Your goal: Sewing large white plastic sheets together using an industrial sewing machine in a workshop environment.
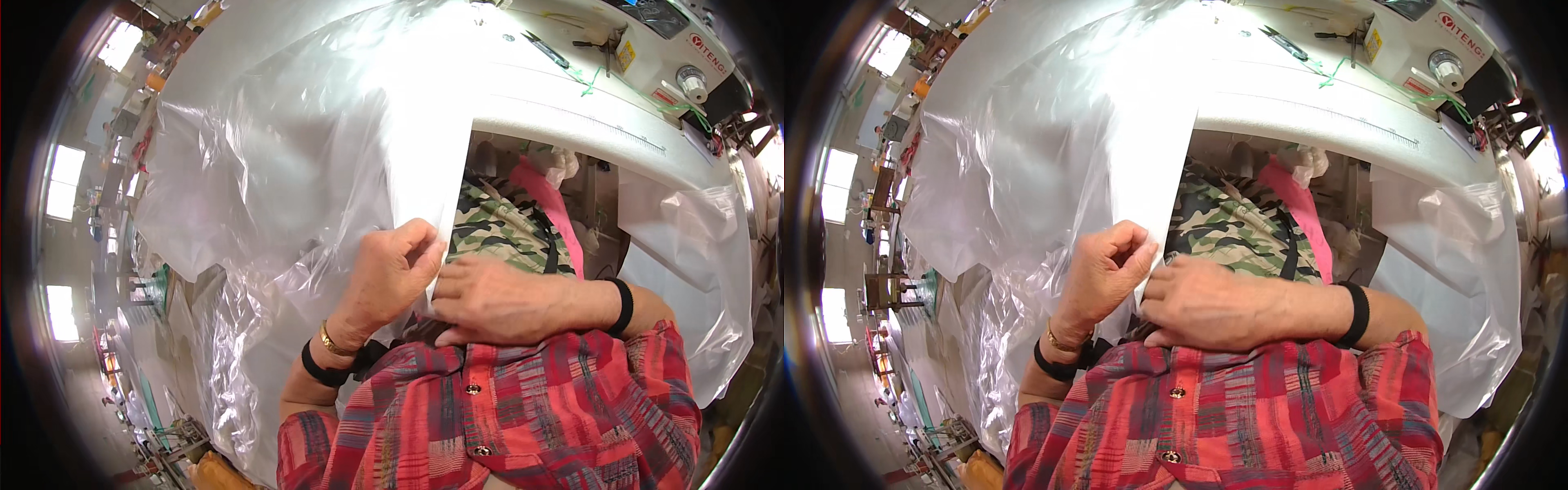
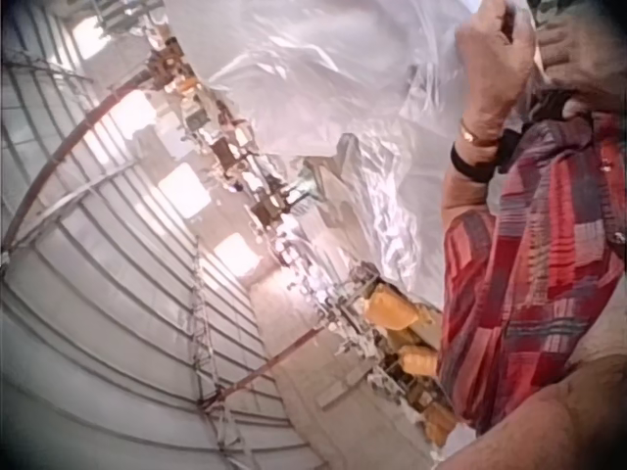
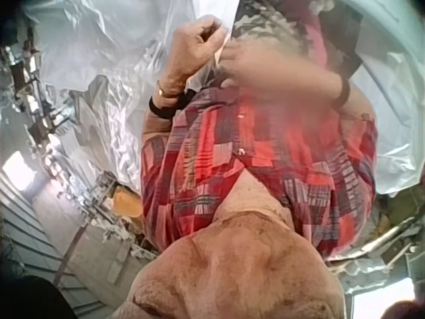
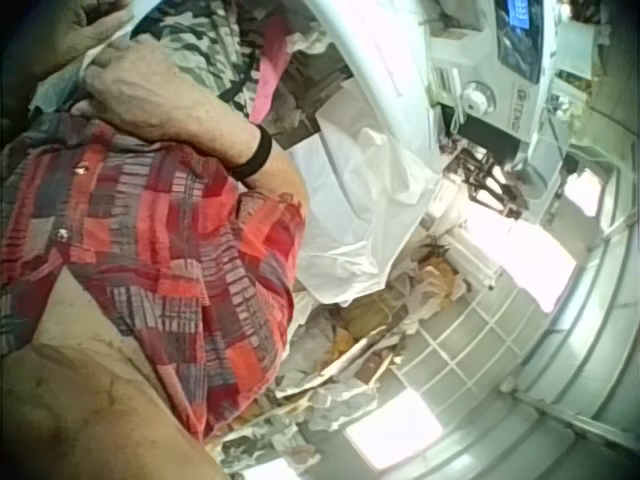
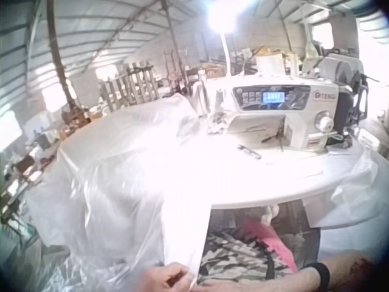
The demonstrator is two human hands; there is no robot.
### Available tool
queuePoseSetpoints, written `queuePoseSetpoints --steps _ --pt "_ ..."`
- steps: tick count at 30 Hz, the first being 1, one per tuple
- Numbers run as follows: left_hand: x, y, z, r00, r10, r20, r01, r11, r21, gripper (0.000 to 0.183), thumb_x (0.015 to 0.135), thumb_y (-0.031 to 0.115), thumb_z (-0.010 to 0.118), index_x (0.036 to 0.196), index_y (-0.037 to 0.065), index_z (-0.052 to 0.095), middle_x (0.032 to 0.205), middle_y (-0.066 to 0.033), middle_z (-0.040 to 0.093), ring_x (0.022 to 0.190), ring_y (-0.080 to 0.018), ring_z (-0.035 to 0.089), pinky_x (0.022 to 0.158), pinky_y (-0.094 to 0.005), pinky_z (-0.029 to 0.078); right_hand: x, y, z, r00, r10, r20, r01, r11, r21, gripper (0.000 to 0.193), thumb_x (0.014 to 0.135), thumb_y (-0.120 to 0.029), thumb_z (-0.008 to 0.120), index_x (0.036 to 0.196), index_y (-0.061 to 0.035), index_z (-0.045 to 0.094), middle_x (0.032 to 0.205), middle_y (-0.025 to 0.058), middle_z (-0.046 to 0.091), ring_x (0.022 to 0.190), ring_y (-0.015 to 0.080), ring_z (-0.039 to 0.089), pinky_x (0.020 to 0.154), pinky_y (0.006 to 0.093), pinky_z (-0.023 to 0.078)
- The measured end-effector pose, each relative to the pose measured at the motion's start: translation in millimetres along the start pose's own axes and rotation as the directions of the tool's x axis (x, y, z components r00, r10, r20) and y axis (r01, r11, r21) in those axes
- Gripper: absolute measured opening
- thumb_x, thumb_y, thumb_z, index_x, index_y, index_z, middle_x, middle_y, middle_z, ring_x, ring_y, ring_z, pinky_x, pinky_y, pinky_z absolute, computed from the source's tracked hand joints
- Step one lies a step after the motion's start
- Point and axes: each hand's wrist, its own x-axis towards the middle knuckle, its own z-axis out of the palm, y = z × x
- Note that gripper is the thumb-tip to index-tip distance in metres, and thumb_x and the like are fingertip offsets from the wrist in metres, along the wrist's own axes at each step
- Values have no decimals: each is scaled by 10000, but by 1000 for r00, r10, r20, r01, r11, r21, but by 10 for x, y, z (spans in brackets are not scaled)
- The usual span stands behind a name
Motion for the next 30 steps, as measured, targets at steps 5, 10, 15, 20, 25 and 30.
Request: queuePoseSetpoints --steps 5,10,15,20,25,30 --pt "-46 101 -252 997 3 -72 8 989 151 74 933 43 661 936 -29 648 635 -7 556 605 -25 474 524 -246 369 33 631 -91 583 734 -348 -491 659 569 180 963 -125 605 870 8 684 782 54 668 772 127 607 731 307 505" --pt "-49 405 -445 927 374 -9 -321 807 495 125 866 3 644 990 0 658 740 -165 602 605 -309 594 572 -385 453 768 1006 351 907 277 -318 -233 958 169 197 825 -154 691 974 -25 696 992 161 718 898 351 673 821 435 537" --pt "-4 385 -359 917 358 177 -392 720 572 94 820 17 646 877 32 573 745 -149 602 687 -319 644 610 -440 491 1260 1009 649 987 134 89 -139 989 50 279 849 -203 679 1069 -32 679 1079 197 696 983 364 660 869 435 527" --pt "-8 51 -145 911 342 229 -410 704 580 74 801 23 589 845 26 530 741 -142 595 728 -325 653 619 -428 513 826 979 292 942 201 267 -221 974 47 362 872 -252 666 1164 -39 663 1165 232 674 1067 376 647 916 435 516" --pt "-64 -171 -3 943 307 128 -328 790 519 72 807 25 594 842 23 531 786 -142 589 744 -338 644 629 -429 506 280 1029 -798 869 444 219 -373 878 -300 186 893 -213 599 885 -37 659 777 177 679 768 402 675 707 488 529" --pt "-115 -200 41 971 238 30 -224 859 461 82 858 41 641 900 30 571 922 -141 592 751 -347 631 636 -435 490 235 1355 -1354 957 191 -216 -287 705 -649 193 864 -55 606 1056 -74 609 1123 115 617 853 351 673 708 427 559"
